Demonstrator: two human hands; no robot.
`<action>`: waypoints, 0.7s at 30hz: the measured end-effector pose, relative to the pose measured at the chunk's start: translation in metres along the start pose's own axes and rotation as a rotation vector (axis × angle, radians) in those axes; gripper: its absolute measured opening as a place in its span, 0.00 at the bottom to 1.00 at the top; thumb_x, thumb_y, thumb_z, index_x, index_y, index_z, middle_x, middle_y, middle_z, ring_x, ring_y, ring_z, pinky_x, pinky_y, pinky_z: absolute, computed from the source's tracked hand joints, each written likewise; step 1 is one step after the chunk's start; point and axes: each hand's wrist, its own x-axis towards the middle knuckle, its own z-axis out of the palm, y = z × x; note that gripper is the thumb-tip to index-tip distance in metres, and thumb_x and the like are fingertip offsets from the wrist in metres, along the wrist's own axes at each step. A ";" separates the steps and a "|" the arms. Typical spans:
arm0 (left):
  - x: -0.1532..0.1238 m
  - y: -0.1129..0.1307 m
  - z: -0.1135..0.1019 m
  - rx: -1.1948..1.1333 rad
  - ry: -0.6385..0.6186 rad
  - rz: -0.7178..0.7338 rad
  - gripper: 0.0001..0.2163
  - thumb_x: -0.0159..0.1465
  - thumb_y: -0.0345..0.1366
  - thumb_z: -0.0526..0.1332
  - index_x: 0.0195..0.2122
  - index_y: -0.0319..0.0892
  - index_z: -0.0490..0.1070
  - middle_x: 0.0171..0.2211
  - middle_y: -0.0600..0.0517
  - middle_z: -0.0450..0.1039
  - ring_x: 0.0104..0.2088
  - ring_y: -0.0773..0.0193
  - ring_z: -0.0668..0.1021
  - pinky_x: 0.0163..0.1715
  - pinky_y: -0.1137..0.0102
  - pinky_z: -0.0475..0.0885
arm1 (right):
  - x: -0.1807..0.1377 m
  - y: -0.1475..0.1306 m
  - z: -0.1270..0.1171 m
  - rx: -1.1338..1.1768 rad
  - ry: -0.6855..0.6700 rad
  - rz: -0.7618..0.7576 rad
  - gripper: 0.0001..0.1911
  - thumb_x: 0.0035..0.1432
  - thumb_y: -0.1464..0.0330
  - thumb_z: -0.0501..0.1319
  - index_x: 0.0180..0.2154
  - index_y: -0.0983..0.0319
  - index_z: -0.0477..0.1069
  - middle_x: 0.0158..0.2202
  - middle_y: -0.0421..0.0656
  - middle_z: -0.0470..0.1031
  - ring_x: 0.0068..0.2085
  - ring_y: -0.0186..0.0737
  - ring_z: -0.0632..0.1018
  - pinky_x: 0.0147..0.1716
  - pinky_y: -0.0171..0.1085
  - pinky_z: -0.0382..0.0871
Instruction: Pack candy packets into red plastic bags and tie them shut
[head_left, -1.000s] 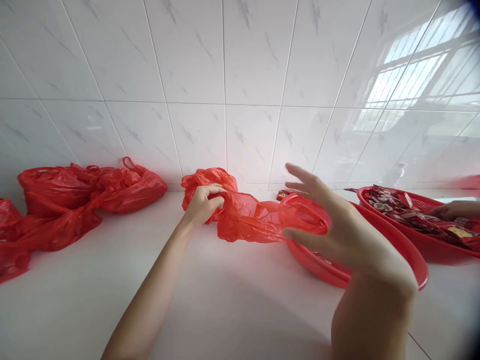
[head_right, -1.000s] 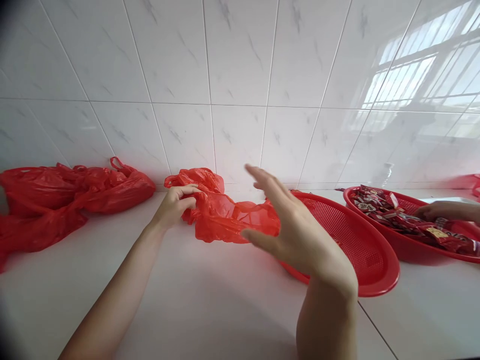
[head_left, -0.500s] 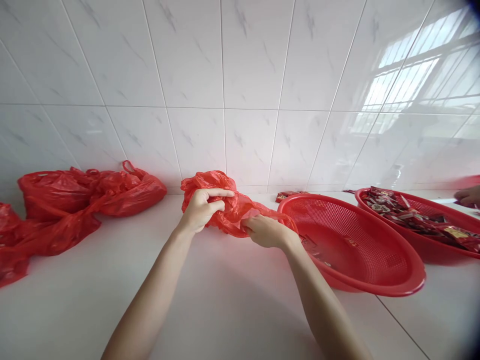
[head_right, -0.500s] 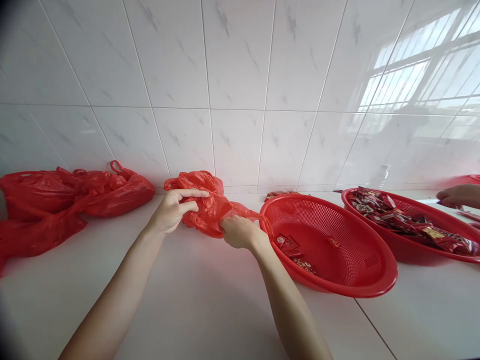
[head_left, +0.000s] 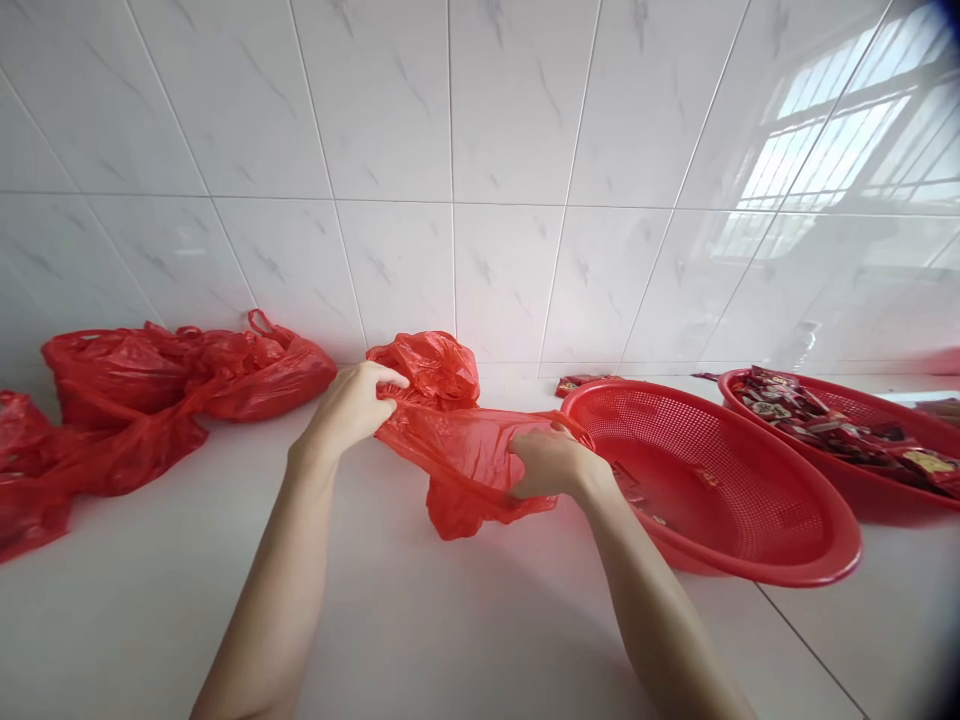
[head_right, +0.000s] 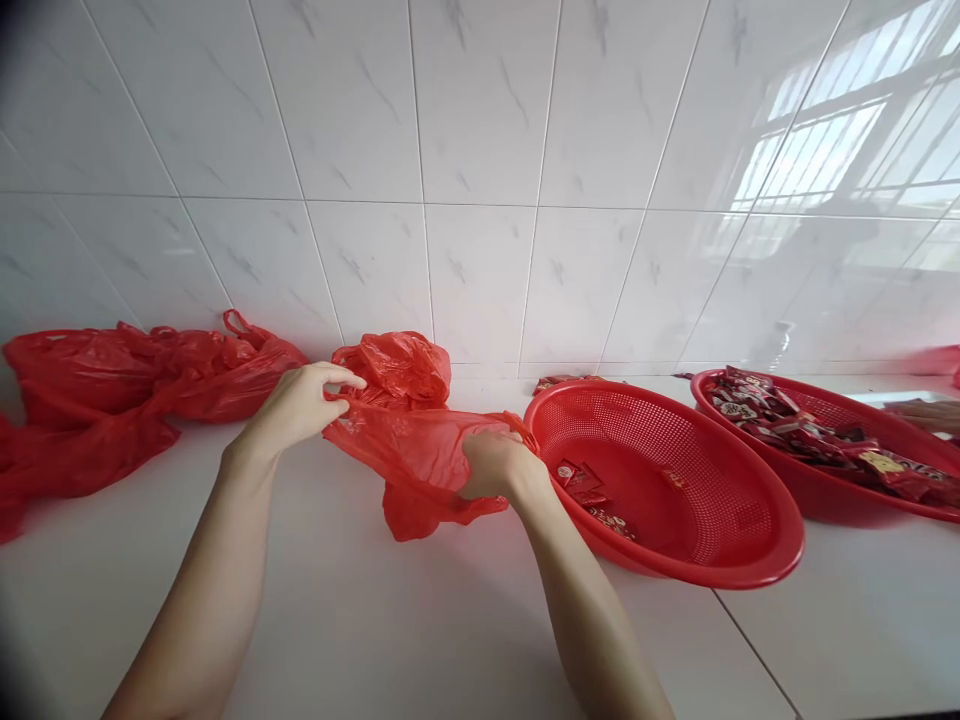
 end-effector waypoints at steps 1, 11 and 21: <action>-0.003 0.008 -0.002 -0.023 -0.040 0.069 0.19 0.50 0.28 0.61 0.42 0.49 0.81 0.51 0.50 0.77 0.43 0.52 0.79 0.42 0.64 0.73 | 0.002 0.000 0.002 -0.021 -0.010 -0.006 0.12 0.45 0.63 0.67 0.31 0.61 0.69 0.30 0.43 0.70 0.36 0.46 0.74 0.36 0.39 0.65; -0.038 0.047 0.064 -0.237 -0.691 0.222 0.09 0.50 0.29 0.58 0.19 0.49 0.75 0.17 0.53 0.70 0.17 0.62 0.71 0.19 0.69 0.62 | 0.002 -0.014 0.004 -0.047 -0.020 -0.068 0.02 0.48 0.72 0.62 0.29 0.62 0.70 0.26 0.42 0.69 0.31 0.42 0.73 0.25 0.35 0.59; -0.057 0.016 0.060 0.328 -0.927 0.024 0.19 0.45 0.30 0.64 0.08 0.43 0.51 0.08 0.54 0.54 0.18 0.57 0.70 0.38 0.54 0.70 | -0.003 -0.023 0.040 -0.102 -0.287 -0.406 0.05 0.51 0.72 0.59 0.31 0.58 0.73 0.25 0.38 0.69 0.29 0.38 0.72 0.22 0.32 0.56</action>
